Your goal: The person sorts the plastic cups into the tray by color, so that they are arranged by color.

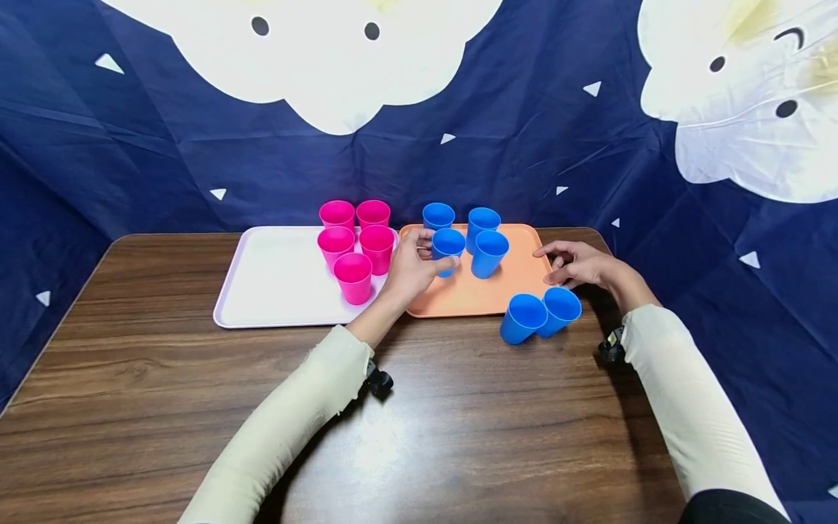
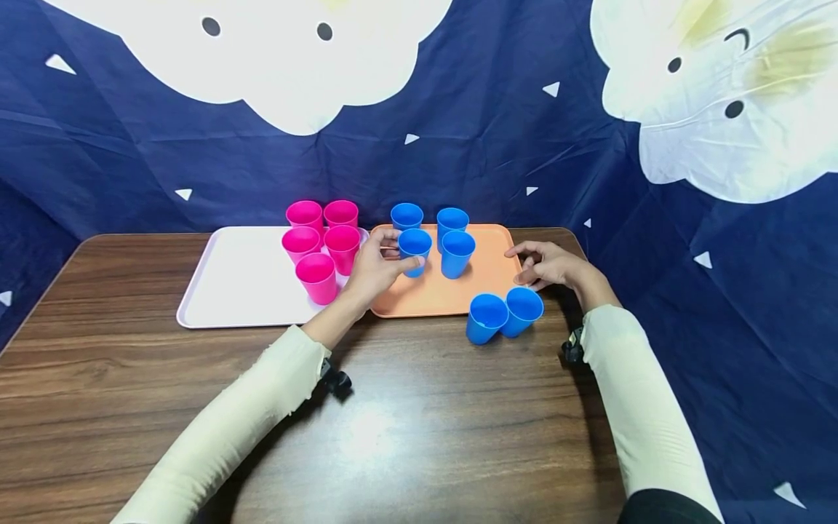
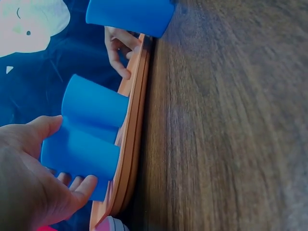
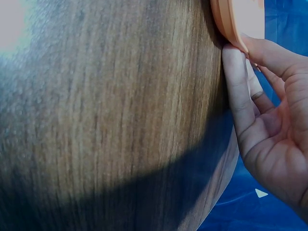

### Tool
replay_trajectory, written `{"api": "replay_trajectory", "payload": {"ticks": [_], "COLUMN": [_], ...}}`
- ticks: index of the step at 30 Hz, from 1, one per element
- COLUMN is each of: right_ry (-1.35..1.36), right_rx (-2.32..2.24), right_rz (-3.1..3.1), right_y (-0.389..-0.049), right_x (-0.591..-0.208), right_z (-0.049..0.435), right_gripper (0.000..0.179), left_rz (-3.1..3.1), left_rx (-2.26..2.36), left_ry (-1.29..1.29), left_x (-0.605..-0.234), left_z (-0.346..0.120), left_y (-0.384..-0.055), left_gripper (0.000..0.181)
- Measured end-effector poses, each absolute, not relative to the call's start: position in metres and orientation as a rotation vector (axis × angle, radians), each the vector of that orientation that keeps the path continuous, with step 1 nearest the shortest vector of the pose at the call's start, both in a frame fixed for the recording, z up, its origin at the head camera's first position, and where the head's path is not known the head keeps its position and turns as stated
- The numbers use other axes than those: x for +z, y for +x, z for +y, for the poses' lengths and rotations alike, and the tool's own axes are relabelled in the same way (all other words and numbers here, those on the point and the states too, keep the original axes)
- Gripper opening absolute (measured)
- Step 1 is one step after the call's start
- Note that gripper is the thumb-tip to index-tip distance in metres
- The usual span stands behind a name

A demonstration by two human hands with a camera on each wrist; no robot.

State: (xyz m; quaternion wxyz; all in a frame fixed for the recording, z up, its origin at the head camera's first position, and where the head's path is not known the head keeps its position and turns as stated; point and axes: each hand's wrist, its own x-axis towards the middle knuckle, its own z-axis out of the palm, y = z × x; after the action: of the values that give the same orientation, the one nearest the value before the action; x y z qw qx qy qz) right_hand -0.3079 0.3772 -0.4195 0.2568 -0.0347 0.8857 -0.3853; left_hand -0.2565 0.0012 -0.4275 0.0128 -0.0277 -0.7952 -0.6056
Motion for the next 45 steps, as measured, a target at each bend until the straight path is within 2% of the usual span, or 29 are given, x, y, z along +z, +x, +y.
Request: {"api": "replay_trajectory", "payload": {"ticks": [30, 45], "right_ry": [-0.098, -0.096], "right_rx": [-1.044, -1.044], "right_rz": [2.396, 2.401], "right_y": [-0.31, -0.308], "right_x": [-0.42, -0.42], "right_z": [0.377, 0.377], "right_gripper": [0.074, 0.073], "left_rz": [-2.492, -2.569], "left_rx": [-1.883, -1.813], "left_ry": [-0.077, -0.037], "left_x": [-0.428, -0.433], "left_z": [-0.006, -0.01], "left_y": [-0.253, -0.245], "left_gripper": [0.076, 0.057]}}
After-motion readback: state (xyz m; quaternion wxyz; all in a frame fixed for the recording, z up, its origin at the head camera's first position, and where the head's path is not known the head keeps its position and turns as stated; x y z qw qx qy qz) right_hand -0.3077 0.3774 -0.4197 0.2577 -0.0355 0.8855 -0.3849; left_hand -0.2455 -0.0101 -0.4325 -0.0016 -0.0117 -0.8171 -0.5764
